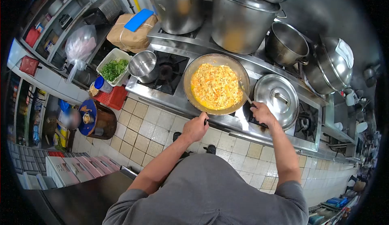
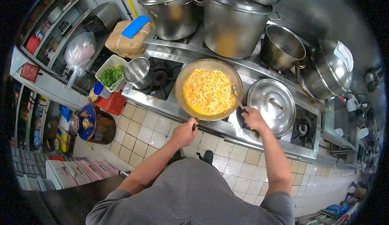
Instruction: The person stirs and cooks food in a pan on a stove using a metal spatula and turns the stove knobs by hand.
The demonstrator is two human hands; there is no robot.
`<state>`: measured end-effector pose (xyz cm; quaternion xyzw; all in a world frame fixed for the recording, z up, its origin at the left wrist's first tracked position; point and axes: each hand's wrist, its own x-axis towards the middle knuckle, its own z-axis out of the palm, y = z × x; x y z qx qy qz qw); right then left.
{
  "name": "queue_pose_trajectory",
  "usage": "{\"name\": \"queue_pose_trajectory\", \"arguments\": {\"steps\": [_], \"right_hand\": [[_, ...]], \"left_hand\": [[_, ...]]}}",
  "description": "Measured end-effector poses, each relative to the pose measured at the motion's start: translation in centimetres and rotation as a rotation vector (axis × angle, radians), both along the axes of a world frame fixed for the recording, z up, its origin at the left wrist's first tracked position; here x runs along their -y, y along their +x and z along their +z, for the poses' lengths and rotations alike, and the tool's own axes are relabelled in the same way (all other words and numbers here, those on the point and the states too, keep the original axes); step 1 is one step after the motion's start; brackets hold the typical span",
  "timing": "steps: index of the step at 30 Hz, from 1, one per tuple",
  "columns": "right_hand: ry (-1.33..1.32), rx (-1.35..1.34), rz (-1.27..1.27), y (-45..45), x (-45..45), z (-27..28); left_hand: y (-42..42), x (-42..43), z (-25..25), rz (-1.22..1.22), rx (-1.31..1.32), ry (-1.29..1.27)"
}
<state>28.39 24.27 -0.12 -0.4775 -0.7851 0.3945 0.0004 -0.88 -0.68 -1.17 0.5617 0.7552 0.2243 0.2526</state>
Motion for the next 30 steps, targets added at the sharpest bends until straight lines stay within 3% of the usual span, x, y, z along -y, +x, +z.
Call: {"name": "queue_pose_trajectory", "arguments": {"steps": [1,5,7,15,17,22,27,29,30], "right_hand": [[-0.245,-0.056,-0.159,-1.5,2.1,2.6],[-0.273,-0.266,-0.267,-1.0,5.5,4.2],[-0.272,-0.218,-0.293,-0.6,6.7,5.2],[0.154,-0.244,-0.162,-1.1,12.4,5.7],[0.358,-0.104,-0.134,-1.7,13.4,6.3],[0.555,0.031,-0.214,-2.0,11.9,4.8],[0.444,0.215,-0.268,-2.4,9.4,2.8],[0.266,0.227,-0.065,-1.2,9.6,-1.8],[0.352,0.052,0.002,-1.0,11.2,-3.2]], "left_hand": [[-0.1,-0.2,0.0,0.000,0.001,0.006],[-0.2,-0.2,0.5,-0.021,-0.004,-0.028],[-0.2,-0.2,0.7,-0.037,-0.002,-0.037],[-0.1,-0.2,-0.3,-0.024,-0.010,-0.002],[-0.1,-0.2,-0.4,-0.028,-0.019,-0.008],[-0.2,0.0,0.2,-0.035,-0.019,-0.044],[-0.3,-0.1,0.7,-0.064,-0.017,-0.045],[-0.6,-0.1,0.2,-0.075,-0.023,-0.056],[-0.7,-0.2,0.0,-0.079,-0.028,-0.064]]}}
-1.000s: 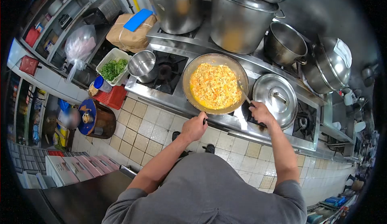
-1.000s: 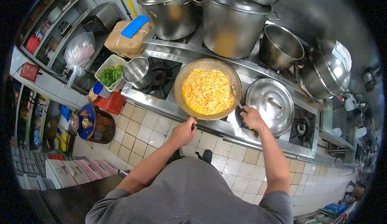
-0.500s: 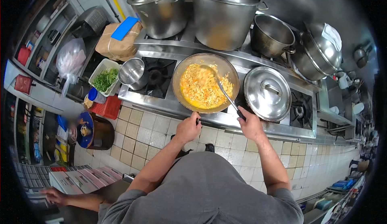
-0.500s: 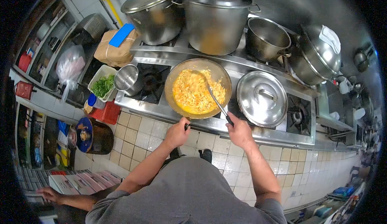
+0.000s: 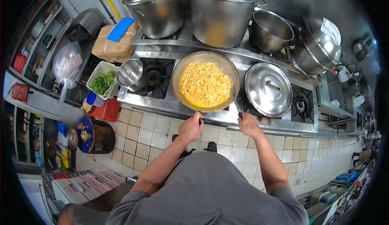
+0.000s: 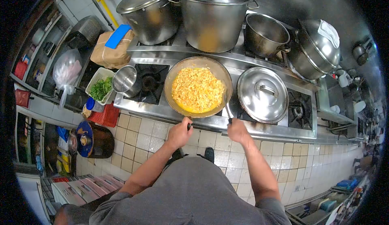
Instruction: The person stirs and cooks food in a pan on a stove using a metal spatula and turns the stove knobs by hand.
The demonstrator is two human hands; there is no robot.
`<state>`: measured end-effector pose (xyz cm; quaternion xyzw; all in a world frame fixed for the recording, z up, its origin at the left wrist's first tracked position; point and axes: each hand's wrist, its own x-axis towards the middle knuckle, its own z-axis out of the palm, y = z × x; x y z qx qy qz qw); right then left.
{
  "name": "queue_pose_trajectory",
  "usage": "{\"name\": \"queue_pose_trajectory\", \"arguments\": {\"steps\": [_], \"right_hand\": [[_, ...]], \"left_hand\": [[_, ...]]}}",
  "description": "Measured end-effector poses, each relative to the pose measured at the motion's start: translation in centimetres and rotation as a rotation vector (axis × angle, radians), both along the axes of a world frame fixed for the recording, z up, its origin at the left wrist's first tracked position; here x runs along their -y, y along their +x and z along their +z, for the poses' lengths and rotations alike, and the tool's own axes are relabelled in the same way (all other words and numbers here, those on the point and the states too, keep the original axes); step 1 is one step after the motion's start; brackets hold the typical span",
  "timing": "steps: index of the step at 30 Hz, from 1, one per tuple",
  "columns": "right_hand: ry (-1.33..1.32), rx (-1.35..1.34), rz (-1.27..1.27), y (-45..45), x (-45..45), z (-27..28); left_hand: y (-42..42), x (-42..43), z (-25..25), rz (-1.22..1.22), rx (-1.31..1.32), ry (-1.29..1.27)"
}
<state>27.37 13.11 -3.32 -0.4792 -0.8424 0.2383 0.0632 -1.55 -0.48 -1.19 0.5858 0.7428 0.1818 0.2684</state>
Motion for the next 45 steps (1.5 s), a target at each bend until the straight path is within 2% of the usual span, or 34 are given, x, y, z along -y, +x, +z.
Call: {"name": "queue_pose_trajectory", "arguments": {"steps": [1,3,4,11,13,15,17,20,21,23,25,27,28,29,32,35,36,39,45], "right_hand": [[-0.002,0.004,-0.002,-1.4,0.5,1.9],[-0.681,-0.344,-0.426,-4.2,1.5,5.2],[-0.697,-0.496,-0.480,-4.6,1.5,4.7],[-0.628,-0.547,-0.510,-5.5,5.0,9.8],[-0.601,-0.523,-0.489,-6.3,5.6,9.6],[-0.231,-0.448,-0.279,-7.4,6.0,8.3],[-0.249,-0.378,-0.288,-8.4,6.6,8.4],[-0.071,-0.149,-0.301,-9.0,7.4,9.2],[-0.070,-0.147,-0.303,-8.9,7.2,9.8],[-0.053,0.113,-0.362,-8.4,6.5,10.9],[-0.013,0.168,-0.365,-6.7,6.0,9.8],[-0.056,0.253,-0.345,-6.2,6.0,9.8],[-0.217,0.327,-0.324,-6.8,6.6,11.7],[-0.216,0.315,-0.328,-7.3,7.0,10.8],[-0.312,0.230,-0.226,-8.9,8.0,6.6],[-0.653,-0.378,-0.491,-11.2,5.6,5.8],[-0.646,-0.375,-0.488,-11.2,4.5,5.8],[-0.887,-0.806,-0.645,-10.3,3.8,5.1],[-0.846,-0.816,-0.607,-7.3,6.3,10.0]], "left_hand": [[-0.1,-0.1,0.0,-0.002,0.004,-0.002],[-0.2,0.1,-0.2,-0.020,0.024,0.053],[-0.1,0.3,-0.2,-0.024,0.026,0.050],[0.1,-0.6,0.4,-0.049,0.031,0.018],[0.0,-0.4,0.2,-0.064,0.031,0.014],[-0.2,-0.6,-0.2,-0.079,0.044,0.043],[-0.3,-0.6,-0.3,-0.090,0.043,0.034],[-0.5,-0.6,0.1,-0.096,0.043,0.021],[-0.5,-0.6,0.3,-0.100,0.041,0.016],[-0.6,-0.7,0.7,-0.106,0.047,-0.004],[-0.7,-0.7,0.7,-0.119,0.048,-0.022],[-0.9,-0.7,0.7,-0.143,0.044,0.018],[-0.9,-0.7,0.7,-0.148,0.035,0.019],[-0.8,-0.9,0.8,-0.141,0.046,-0.001],[-1.3,-1.0,0.8,-0.159,0.054,-0.015],[-1.3,-0.8,0.8,-0.185,0.074,0.005],[-1.3,-0.8,0.9,-0.179,0.081,0.007],[-1.3,-0.7,0.5,-0.184,0.063,0.025],[-0.6,-0.7,1.2,-0.144,0.036,-0.005]]}}
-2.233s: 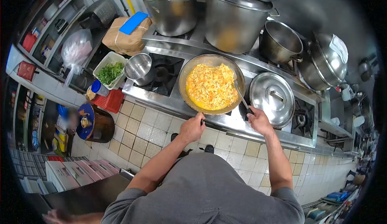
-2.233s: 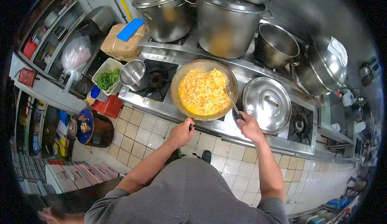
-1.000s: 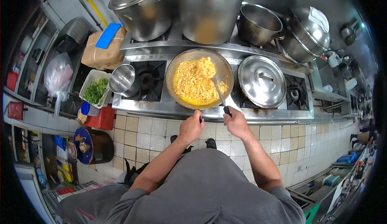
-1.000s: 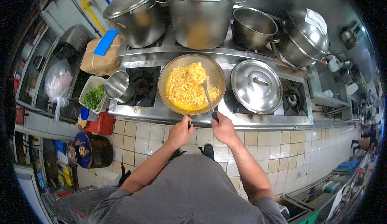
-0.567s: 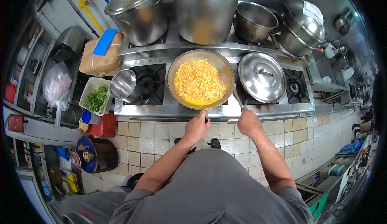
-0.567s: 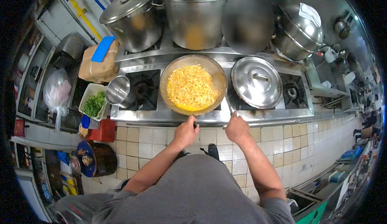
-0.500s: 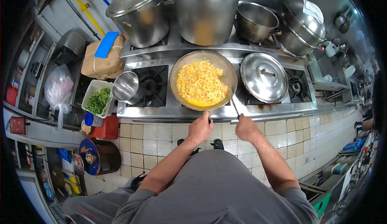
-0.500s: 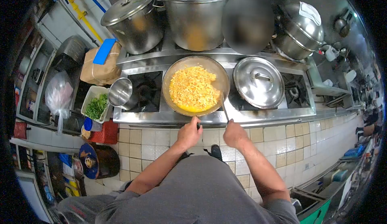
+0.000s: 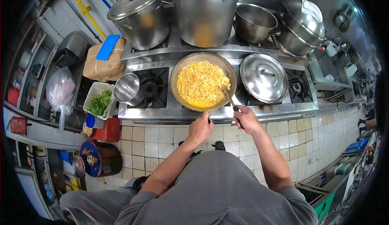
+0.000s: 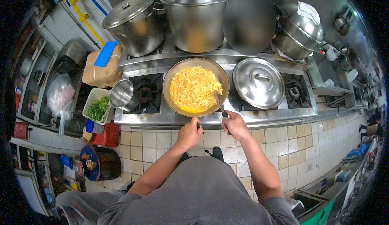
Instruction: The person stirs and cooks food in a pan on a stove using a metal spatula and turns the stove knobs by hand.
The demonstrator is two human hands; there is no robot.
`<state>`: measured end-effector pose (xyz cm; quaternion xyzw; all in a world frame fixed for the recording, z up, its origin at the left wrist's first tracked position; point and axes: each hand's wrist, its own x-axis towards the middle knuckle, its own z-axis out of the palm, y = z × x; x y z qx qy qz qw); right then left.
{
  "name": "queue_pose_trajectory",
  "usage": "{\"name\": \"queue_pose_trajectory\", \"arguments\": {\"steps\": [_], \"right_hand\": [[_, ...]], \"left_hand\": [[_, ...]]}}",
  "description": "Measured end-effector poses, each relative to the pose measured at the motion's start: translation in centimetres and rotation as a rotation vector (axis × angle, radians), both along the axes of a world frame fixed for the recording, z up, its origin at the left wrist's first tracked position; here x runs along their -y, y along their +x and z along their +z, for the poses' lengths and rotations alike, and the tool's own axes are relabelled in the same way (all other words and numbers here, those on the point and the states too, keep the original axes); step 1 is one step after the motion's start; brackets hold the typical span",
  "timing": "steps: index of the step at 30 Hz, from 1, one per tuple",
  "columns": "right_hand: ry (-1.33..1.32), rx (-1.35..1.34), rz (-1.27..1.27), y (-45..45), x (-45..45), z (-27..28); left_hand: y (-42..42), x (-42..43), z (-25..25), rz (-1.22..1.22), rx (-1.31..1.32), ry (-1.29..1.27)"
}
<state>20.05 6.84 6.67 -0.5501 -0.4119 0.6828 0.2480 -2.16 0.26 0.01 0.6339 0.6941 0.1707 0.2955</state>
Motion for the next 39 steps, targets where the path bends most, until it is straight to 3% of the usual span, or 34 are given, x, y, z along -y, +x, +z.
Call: {"name": "queue_pose_trajectory", "arguments": {"steps": [5,6,9,14,18,19,21,24,27,29,31,33,36,39], "right_hand": [[0.193,0.135,0.102,-0.3,0.8,4.2],[0.194,0.131,0.110,-0.2,0.5,3.4],[0.575,0.380,0.287,-0.6,0.1,0.9],[0.579,0.573,0.349,-1.4,1.1,2.1],[0.933,0.599,0.237,1.4,-0.8,-1.3],[0.678,0.700,0.275,0.9,-1.1,2.4],[0.897,0.854,0.286,2.8,-4.7,-2.2],[0.725,1.064,0.448,2.9,-8.6,-2.2],[0.718,1.065,0.668,6.1,-11.8,-5.7],[0.796,0.966,0.842,8.8,-12.4,-3.7],[0.784,0.906,0.892,9.4,-13.4,2.1],[0.229,0.797,0.945,8.1,-15.2,6.1],[0.111,0.603,0.968,6.6,-20.2,2.1],[-0.061,0.292,0.700,4.3,-18.9,-2.7]], "left_hand": [[0.4,0.2,0.1,0.018,-0.017,0.011],[0.5,0.2,0.3,0.027,-0.019,-0.012],[0.7,0.3,0.5,0.058,-0.013,-0.006],[1.0,0.6,0.5,0.102,0.014,-0.007],[1.2,0.6,-0.3,0.133,0.026,0.017],[1.1,0.6,-0.2,0.130,0.031,-0.013],[1.2,0.7,-0.1,0.171,0.000,-0.010],[1.4,0.9,-0.5,0.163,-0.031,0.011],[2.2,0.4,-0.7,0.188,0.034,0.032],[2.4,0.3,-1.3,0.254,0.002,0.085],[1.9,0.0,-1.9,0.216,0.020,0.127],[1.3,0.0,-2.4,0.197,0.039,0.208],[0.8,0.0,-3.0,0.136,0.022,0.223],[0.8,-0.1,-2.7,0.111,0.029,0.221]]}}
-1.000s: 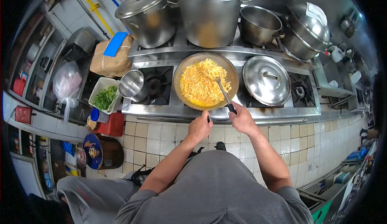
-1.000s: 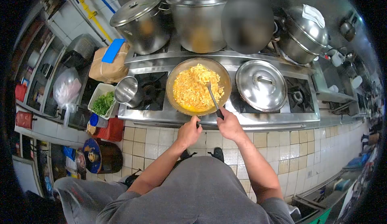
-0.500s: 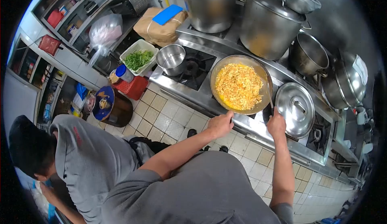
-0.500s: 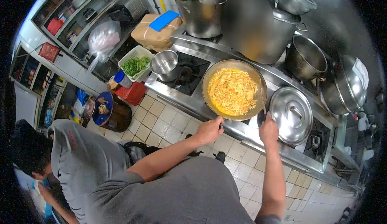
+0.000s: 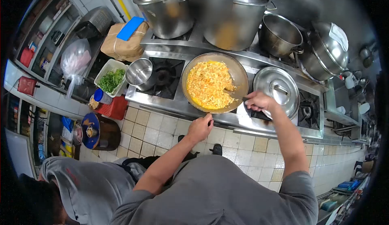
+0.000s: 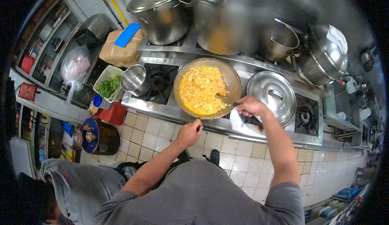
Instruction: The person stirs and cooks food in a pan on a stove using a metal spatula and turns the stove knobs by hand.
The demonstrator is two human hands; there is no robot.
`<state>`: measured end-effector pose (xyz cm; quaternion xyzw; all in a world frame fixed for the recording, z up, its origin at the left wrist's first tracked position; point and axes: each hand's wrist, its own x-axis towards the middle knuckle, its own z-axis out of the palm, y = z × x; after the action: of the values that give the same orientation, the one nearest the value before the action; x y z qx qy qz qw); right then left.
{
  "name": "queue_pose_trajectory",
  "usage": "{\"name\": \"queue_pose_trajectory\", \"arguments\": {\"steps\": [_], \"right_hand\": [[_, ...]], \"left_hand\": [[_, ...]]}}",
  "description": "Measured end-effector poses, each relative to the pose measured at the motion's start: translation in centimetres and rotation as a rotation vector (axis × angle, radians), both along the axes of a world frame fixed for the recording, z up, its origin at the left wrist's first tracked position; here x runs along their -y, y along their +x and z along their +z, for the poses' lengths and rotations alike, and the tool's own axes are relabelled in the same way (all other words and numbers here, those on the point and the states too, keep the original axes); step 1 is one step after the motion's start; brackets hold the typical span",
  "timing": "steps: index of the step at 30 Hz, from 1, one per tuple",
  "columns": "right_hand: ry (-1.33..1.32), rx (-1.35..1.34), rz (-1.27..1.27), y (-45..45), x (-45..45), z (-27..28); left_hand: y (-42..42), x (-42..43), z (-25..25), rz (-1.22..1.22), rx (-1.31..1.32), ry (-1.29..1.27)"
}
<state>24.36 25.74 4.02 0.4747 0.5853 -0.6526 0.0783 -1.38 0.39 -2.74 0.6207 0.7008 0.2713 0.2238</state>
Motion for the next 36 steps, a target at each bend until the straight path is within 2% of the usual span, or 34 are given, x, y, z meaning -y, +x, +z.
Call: {"name": "queue_pose_trajectory", "arguments": {"steps": [1,3,7,17,23,24,25,27,29,31,32,36], "right_hand": [[-0.039,-0.162,-0.090,0.2,1.2,-3.0],[0.008,-0.187,-0.247,0.3,4.7,-3.8],[0.000,-0.269,-0.273,1.8,8.1,-4.2],[0.052,-0.229,-0.359,5.2,10.3,1.8],[0.284,-0.192,-0.276,4.6,9.7,7.4],[0.330,-0.117,-0.244,3.9,9.8,8.2],[0.333,-0.114,-0.238,3.5,9.8,7.2],[0.853,-0.115,-0.038,2.6,10.0,4.1],[0.811,-0.018,-0.073,0.6,11.6,4.8],[0.978,0.077,-0.048,-1.0,13.3,5.7],[0.852,0.186,-0.061,-1.8,14.1,7.0],[0.975,0.124,-0.106,-1.4,15.3,6.5]], "left_hand": [[-0.1,0.0,0.0,-0.007,-0.004,0.003],[0.0,0.0,-0.1,0.014,-0.005,0.002],[-0.1,0.2,0.3,0.022,0.038,0.037],[-0.3,0.2,0.9,0.033,0.016,-0.046],[-0.4,0.2,1.4,0.016,0.020,-0.064],[-0.3,0.2,1.4,0.016,0.016,-0.069],[-0.3,0.3,1.3,0.021,0.020,-0.067],[-0.2,0.4,1.1,0.034,0.049,-0.045],[-0.1,0.6,1.2,0.055,0.045,-0.045],[-0.1,0.7,1.1,0.073,0.041,-0.050],[-0.1,0.7,1.0,0.065,0.036,-0.035],[0.0,0.6,0.6,0.071,0.004,-0.055]]}}
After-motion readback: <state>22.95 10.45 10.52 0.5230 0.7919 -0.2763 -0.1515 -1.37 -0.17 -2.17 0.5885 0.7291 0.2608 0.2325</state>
